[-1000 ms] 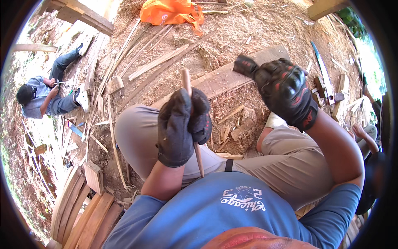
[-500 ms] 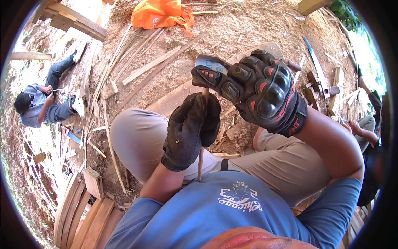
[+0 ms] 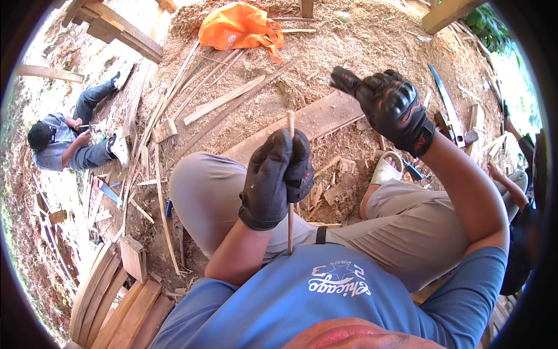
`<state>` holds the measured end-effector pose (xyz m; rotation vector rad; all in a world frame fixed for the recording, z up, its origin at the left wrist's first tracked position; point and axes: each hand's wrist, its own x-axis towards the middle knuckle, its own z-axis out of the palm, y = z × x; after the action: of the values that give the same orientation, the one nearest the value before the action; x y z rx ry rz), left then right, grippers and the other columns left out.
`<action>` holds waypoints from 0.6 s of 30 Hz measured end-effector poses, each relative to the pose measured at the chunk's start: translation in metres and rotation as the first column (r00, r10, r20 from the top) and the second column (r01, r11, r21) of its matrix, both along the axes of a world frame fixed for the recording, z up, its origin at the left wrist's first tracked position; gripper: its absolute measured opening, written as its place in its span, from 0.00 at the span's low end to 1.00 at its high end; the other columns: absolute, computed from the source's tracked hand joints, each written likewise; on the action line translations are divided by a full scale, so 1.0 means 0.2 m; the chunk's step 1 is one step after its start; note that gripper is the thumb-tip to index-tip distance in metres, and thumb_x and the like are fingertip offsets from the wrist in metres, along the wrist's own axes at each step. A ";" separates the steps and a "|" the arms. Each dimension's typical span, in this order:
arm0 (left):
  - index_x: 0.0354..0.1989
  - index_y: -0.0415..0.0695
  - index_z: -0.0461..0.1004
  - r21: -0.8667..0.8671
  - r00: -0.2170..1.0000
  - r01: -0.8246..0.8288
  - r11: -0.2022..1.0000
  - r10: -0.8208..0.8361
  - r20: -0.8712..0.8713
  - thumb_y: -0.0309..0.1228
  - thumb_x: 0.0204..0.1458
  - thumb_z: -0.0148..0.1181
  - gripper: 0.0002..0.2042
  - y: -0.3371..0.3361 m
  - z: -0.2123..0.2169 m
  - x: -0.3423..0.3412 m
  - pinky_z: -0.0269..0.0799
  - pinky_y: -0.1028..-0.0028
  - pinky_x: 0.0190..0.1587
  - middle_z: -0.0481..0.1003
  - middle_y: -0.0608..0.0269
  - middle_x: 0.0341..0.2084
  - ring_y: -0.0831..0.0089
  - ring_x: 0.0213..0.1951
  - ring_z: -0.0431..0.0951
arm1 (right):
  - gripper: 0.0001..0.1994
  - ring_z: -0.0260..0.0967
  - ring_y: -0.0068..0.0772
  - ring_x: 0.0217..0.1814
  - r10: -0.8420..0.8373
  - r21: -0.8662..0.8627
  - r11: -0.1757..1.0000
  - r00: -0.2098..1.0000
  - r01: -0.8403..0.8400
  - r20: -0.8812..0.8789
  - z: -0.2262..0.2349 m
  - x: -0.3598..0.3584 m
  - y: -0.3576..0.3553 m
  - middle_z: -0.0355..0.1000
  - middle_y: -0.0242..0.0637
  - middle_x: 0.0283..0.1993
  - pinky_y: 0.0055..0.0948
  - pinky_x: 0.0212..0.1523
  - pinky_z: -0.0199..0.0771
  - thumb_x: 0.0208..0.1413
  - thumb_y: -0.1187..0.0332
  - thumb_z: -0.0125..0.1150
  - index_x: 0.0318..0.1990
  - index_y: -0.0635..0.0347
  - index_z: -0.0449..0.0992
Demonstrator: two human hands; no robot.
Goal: The person sits on the ground and uses a sanding block to smooth and sharpen a small wooden stick. They hold the stick with one hand and rub it against the sanding block with the other, occasionally rotating the stick to work on different sides.
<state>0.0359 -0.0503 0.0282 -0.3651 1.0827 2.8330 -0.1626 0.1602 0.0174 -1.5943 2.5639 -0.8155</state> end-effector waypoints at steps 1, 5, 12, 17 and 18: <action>0.42 0.45 0.76 -0.073 0.998 -0.008 0.997 0.013 0.067 0.46 0.74 0.50 0.18 0.03 0.03 0.01 0.51 0.80 0.17 0.62 0.76 0.17 0.86 0.16 0.57 | 0.21 0.76 0.32 0.35 -0.030 -0.002 1.000 0.999 0.030 0.027 0.07 0.05 -0.03 0.80 0.34 0.49 0.34 0.41 0.75 0.66 0.64 0.54 0.64 0.52 0.79; 0.51 0.43 0.79 -0.152 0.997 0.026 0.988 -0.016 0.071 0.42 0.74 0.51 0.16 0.08 -0.01 0.04 0.52 0.80 0.18 0.65 0.77 0.18 0.88 0.16 0.58 | 0.18 0.79 0.33 0.32 0.016 -0.041 0.999 0.981 -0.024 -0.195 0.29 0.18 -0.15 0.85 0.39 0.53 0.29 0.35 0.79 0.69 0.70 0.55 0.63 0.58 0.80; 0.47 0.46 0.79 -0.331 0.988 -0.019 0.944 0.068 0.136 0.43 0.74 0.51 0.15 0.14 0.01 0.07 0.55 0.82 0.20 0.69 0.77 0.20 0.89 0.18 0.62 | 0.14 0.76 0.43 0.36 0.176 -0.061 0.974 0.894 -0.220 -0.413 0.20 0.29 -0.17 0.78 0.38 0.35 0.41 0.37 0.75 0.44 0.72 0.72 0.42 0.55 0.83; 0.38 0.48 0.75 -0.158 0.998 -0.065 0.985 0.060 -0.035 0.48 0.74 0.48 0.18 0.06 0.01 0.09 0.55 0.80 0.16 0.63 0.77 0.17 0.86 0.16 0.60 | 0.15 0.76 0.42 0.36 0.204 -0.075 0.959 0.848 -0.274 -0.489 0.10 0.21 -0.08 0.77 0.38 0.37 0.43 0.40 0.76 0.39 0.72 0.69 0.39 0.57 0.83; 0.37 0.49 0.75 -0.096 0.993 -0.098 0.991 0.090 -0.080 0.49 0.74 0.48 0.19 0.00 0.00 0.08 0.54 0.80 0.15 0.62 0.76 0.16 0.86 0.15 0.59 | 0.14 0.77 0.42 0.37 0.197 -0.018 0.973 0.864 -0.232 -0.463 0.05 0.17 -0.03 0.77 0.39 0.38 0.43 0.40 0.77 0.41 0.72 0.69 0.39 0.58 0.82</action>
<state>0.0528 -0.0495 0.0289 -0.3267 1.2577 2.9035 -0.1295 0.1551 0.0269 -2.2900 2.5793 -0.5698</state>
